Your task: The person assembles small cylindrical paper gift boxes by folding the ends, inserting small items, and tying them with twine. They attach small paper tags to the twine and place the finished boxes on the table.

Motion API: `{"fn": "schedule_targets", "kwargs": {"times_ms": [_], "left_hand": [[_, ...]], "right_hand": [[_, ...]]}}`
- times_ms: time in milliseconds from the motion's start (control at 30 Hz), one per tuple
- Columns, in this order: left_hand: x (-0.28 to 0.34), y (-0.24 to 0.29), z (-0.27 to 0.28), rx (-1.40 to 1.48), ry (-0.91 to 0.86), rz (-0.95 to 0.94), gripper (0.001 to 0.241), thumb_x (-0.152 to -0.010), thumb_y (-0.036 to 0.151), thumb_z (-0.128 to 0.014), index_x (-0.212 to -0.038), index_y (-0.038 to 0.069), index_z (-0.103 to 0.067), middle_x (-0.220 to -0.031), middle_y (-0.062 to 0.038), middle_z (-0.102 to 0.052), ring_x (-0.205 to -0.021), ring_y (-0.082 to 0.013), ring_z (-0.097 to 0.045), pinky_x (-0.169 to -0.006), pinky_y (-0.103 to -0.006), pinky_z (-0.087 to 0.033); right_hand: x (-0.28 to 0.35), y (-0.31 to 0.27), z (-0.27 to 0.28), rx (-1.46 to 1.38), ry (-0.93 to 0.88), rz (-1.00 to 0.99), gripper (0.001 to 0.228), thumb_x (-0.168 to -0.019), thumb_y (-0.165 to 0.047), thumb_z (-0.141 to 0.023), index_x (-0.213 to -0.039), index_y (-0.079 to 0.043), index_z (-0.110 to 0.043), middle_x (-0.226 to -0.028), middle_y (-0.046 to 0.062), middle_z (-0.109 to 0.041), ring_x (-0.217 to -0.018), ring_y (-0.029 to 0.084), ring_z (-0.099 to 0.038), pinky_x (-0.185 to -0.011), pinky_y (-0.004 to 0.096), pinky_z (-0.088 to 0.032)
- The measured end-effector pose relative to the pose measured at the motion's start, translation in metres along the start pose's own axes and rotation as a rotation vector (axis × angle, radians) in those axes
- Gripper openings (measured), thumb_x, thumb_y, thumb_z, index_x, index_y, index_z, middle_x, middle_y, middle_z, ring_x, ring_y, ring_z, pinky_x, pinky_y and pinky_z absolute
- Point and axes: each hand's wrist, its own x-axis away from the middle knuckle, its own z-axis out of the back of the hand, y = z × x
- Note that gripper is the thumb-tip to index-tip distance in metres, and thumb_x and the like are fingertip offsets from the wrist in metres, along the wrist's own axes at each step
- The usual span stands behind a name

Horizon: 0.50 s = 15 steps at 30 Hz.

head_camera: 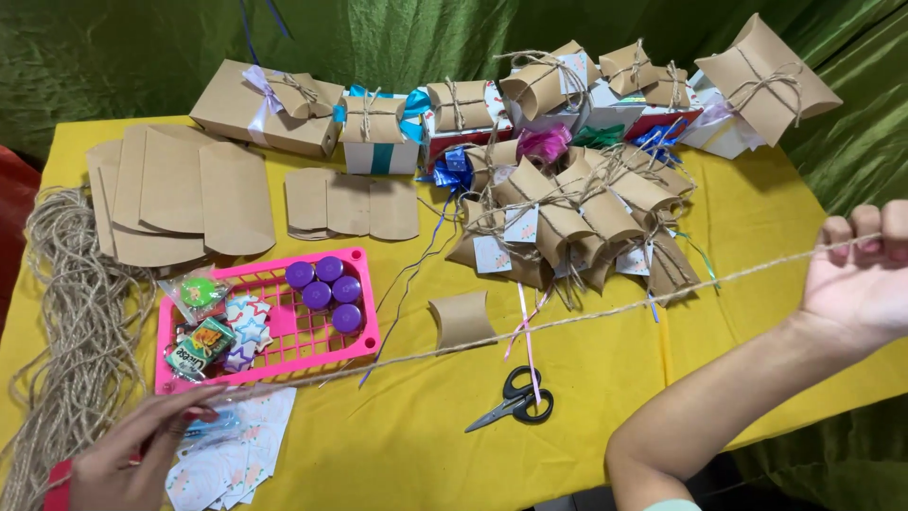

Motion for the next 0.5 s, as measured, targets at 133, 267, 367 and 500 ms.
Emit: {"fn": "schedule_targets", "kwargs": {"times_ms": [133, 267, 367, 500], "left_hand": [[-0.011, -0.014, 0.016, -0.299, 0.043, 0.245, 0.033, -0.102, 0.005, -0.063, -0.13, 0.018, -0.075, -0.114, -0.005, -0.079, -0.04, -0.0147, -0.039, -0.037, -0.028, -0.028], [-0.006, -0.051, 0.025, -0.204, 0.087, 0.206, 0.025, -0.106, 0.002, -0.062, -0.128, 0.003, -0.075, -0.116, -0.015, -0.072, -0.075, -0.0193, -0.058, -0.067, -0.0289, -0.044], [-0.004, -0.111, 0.043, -0.222, 0.054, 0.165, 0.034, -0.103, -0.002, -0.063, -0.134, 0.01, -0.073, -0.093, -0.013, -0.063, -0.056, -0.0174, -0.044, -0.052, -0.0293, -0.034], [-0.001, -0.151, 0.058, -0.097, -0.005, 0.225, 0.04, -0.111, 0.018, -0.049, -0.147, 0.013, -0.067, -0.079, -0.017, -0.062, -0.052, -0.0255, -0.052, -0.042, -0.0363, -0.049]], "right_hand": [[-0.01, -0.012, 0.058, -0.024, 0.294, 0.09, 0.007, -0.096, -0.015, -0.06, -0.092, -0.009, -0.062, -0.092, 0.001, -0.053, -0.078, 0.012, -0.04, -0.076, 0.029, -0.029], [-0.013, -0.018, 0.123, -0.013, 0.093, 0.153, 0.036, -0.108, -0.006, -0.061, -0.082, -0.018, -0.04, -0.079, -0.005, -0.025, -0.074, 0.01, -0.023, -0.072, 0.028, -0.018], [-0.004, -0.015, 0.1, 0.135, 0.103, 0.206, 0.039, -0.112, -0.009, -0.06, -0.082, -0.02, -0.039, -0.078, -0.008, -0.023, -0.067, 0.006, -0.02, -0.067, 0.025, -0.015], [0.002, -0.012, 0.083, 0.08, 0.118, 0.245, 0.046, -0.112, -0.009, -0.063, -0.078, -0.017, -0.033, -0.076, -0.005, -0.019, -0.066, 0.008, -0.017, -0.065, 0.027, -0.015]]}}
